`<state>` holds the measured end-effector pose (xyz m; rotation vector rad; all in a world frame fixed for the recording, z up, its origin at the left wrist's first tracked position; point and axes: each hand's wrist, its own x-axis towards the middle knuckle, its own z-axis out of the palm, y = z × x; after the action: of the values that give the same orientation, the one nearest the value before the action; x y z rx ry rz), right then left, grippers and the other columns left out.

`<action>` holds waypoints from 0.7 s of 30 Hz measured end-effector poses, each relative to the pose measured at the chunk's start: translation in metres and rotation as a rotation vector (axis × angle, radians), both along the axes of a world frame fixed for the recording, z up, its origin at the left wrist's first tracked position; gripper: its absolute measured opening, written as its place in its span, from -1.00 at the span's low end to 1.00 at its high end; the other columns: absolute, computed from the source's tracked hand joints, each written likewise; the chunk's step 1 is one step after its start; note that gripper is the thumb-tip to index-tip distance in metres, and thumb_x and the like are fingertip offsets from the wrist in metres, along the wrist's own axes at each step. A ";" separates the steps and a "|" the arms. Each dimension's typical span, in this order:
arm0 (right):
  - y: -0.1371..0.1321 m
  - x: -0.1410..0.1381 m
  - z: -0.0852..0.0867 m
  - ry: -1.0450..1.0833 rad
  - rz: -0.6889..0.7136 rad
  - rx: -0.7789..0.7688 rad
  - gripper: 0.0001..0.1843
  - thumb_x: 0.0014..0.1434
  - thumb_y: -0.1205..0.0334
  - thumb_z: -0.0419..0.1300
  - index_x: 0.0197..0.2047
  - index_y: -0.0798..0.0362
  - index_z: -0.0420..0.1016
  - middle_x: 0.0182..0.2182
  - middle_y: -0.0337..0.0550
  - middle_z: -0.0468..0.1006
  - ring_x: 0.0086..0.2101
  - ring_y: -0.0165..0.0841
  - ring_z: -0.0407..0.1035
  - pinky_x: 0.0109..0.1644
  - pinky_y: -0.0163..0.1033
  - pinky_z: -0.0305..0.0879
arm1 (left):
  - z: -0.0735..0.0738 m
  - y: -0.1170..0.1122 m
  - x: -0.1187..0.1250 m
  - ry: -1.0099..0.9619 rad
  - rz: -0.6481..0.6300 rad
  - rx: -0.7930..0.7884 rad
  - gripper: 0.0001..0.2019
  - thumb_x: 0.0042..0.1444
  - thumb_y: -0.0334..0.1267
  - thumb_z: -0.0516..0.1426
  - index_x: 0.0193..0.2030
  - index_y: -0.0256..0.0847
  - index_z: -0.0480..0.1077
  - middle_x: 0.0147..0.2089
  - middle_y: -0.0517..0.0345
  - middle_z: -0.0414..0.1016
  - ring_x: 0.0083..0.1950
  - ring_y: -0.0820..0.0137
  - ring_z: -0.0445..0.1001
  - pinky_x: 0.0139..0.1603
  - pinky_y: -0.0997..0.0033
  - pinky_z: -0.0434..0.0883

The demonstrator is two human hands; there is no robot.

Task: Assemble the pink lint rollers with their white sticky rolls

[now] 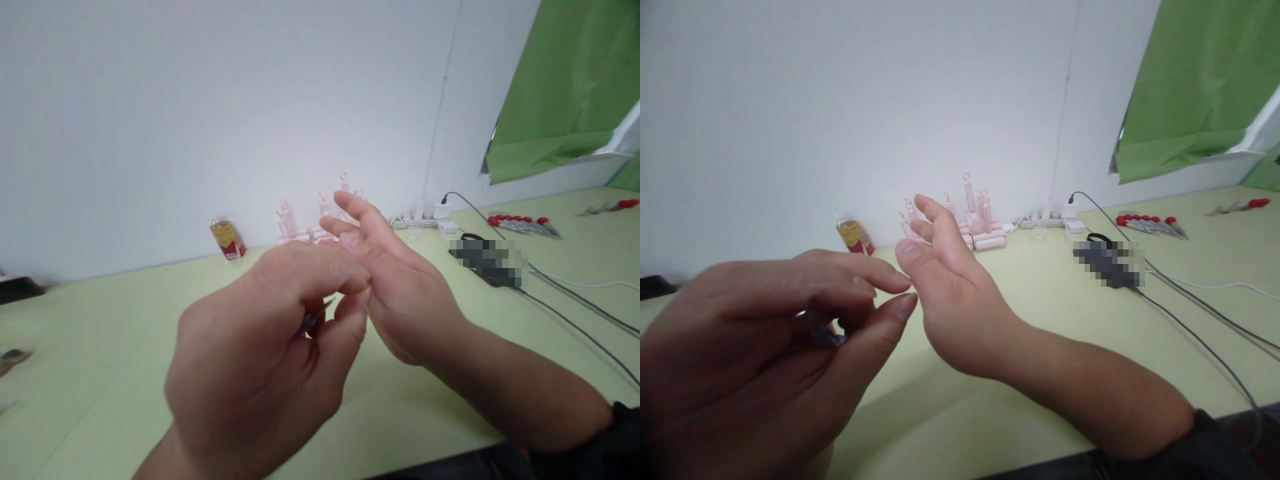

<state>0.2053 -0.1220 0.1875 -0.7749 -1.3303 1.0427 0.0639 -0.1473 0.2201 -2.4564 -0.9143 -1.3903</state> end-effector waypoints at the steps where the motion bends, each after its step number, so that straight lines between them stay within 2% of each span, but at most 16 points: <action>1: 0.000 0.000 0.001 -0.017 -0.006 -0.011 -0.38 0.37 -0.02 0.05 0.44 -0.20 0.05 0.35 -0.17 0.32 0.35 -0.20 0.19 0.44 0.08 0.12 | -0.001 0.000 0.001 -0.014 0.020 0.010 -0.77 0.08 -0.47 0.23 -0.20 -0.03 0.50 -0.26 0.31 0.64 -0.30 0.42 0.60 -0.27 0.41 0.53; 6: -0.002 0.000 0.005 -0.081 -0.048 -0.041 -0.38 0.36 -0.02 0.04 0.44 -0.17 0.08 0.32 -0.13 0.38 0.32 -0.17 0.24 0.44 0.12 0.09 | -0.004 0.002 0.005 -0.018 0.147 0.070 -0.82 0.06 -0.41 0.27 -0.23 -0.02 0.54 -0.27 0.35 0.65 -0.39 0.45 0.59 -0.39 0.43 0.49; 11: 0.000 -0.001 0.003 -0.098 -0.074 -0.059 -0.40 0.36 -0.02 0.05 0.42 -0.18 0.12 0.30 -0.15 0.41 0.30 -0.17 0.28 0.44 0.13 0.08 | -0.003 0.002 0.007 0.000 0.224 0.077 -0.83 0.09 -0.37 0.23 -0.22 0.02 0.53 -0.24 0.32 0.66 -0.31 0.38 0.64 -0.49 0.40 0.45; 17: 0.001 -0.005 0.002 -0.073 -0.078 -0.076 -0.44 0.36 0.05 0.03 0.40 -0.19 0.15 0.29 -0.22 0.41 0.27 -0.24 0.31 0.42 0.04 0.16 | -0.001 0.002 0.009 -0.008 0.263 0.041 -0.89 0.11 -0.31 0.22 -0.25 0.02 0.53 -0.25 0.29 0.65 -0.30 0.36 0.64 -0.47 0.38 0.46; 21: 0.000 -0.005 0.003 -0.085 -0.109 -0.087 -0.45 0.35 0.07 0.02 0.38 -0.19 0.18 0.26 -0.23 0.44 0.25 -0.20 0.34 0.40 0.08 0.18 | 0.001 0.003 0.010 -0.006 0.238 -0.003 -0.93 0.09 -0.28 0.23 -0.29 -0.02 0.54 -0.28 0.22 0.64 -0.41 0.36 0.59 -0.56 0.38 0.37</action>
<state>0.2000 -0.1216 0.1906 -0.9556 -1.3064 0.9957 0.0741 -0.1446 0.2206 -2.2575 -1.1661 -1.3155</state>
